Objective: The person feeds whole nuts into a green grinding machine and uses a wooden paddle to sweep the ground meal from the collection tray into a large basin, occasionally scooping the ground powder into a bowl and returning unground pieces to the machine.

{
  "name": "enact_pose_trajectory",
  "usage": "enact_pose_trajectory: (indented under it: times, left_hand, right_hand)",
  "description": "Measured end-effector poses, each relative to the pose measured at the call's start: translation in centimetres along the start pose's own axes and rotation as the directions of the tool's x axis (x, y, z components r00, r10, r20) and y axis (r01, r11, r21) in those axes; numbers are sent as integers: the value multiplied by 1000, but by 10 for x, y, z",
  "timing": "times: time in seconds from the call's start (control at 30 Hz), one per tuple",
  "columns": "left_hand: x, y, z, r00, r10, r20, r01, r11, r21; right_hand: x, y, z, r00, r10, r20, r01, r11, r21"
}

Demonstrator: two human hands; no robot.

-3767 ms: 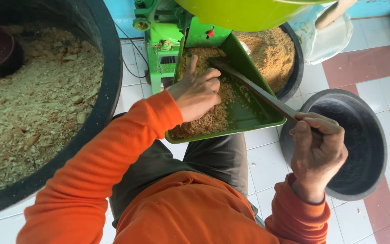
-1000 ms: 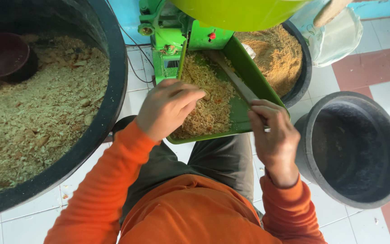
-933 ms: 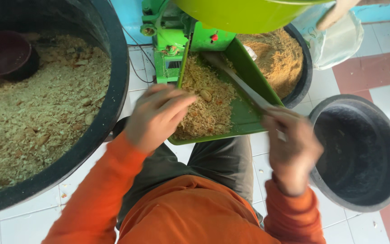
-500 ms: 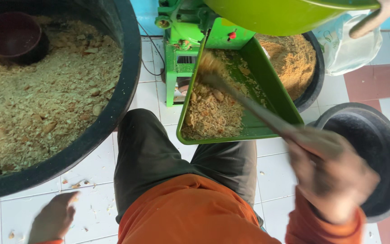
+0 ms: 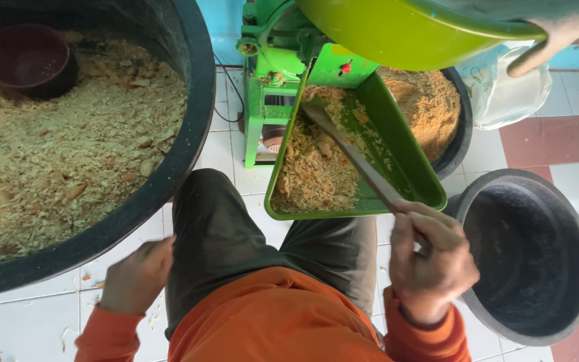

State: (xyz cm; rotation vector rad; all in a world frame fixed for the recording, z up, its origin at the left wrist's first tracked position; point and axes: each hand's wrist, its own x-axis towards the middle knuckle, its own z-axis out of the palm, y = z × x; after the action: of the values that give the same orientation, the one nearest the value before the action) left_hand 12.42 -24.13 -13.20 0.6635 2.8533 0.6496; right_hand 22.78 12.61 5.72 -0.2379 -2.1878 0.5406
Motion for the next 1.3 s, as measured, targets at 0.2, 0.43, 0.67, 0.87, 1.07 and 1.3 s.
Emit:
enact_pose_trajectory:
  times: [0.2,0.43,0.67,0.87,1.07,1.3]
  left_hand:
    - [55,115,-82,783,465,-414,-536,841,-69]
    - [118,178,-118,583,782,-222,-786,612,90]
    - [167,213,-109,524,811,261,-841,445,306]
    - [173,221,-99,544,754,368,-832,426,357]
    - [202,219,-73,515,811,277,-832,396,387]
    - [248,216,-43,647,760,-65,-711,631,310]
  right_hand:
    - [26,-3,3,986,33,161,-9,989,-151]
    - [-1,22,-94,957,234,-174,-200,961,191]
    - [27,25,-47,992,-17,124,55,951,-304]
    - [16,51,-4,993,-41,115,47,998,-45]
    - [-14,46,-69,981,166,-101,-169,985,-29]
    - [-12,32,-101,998,49,34,-51,995,85]
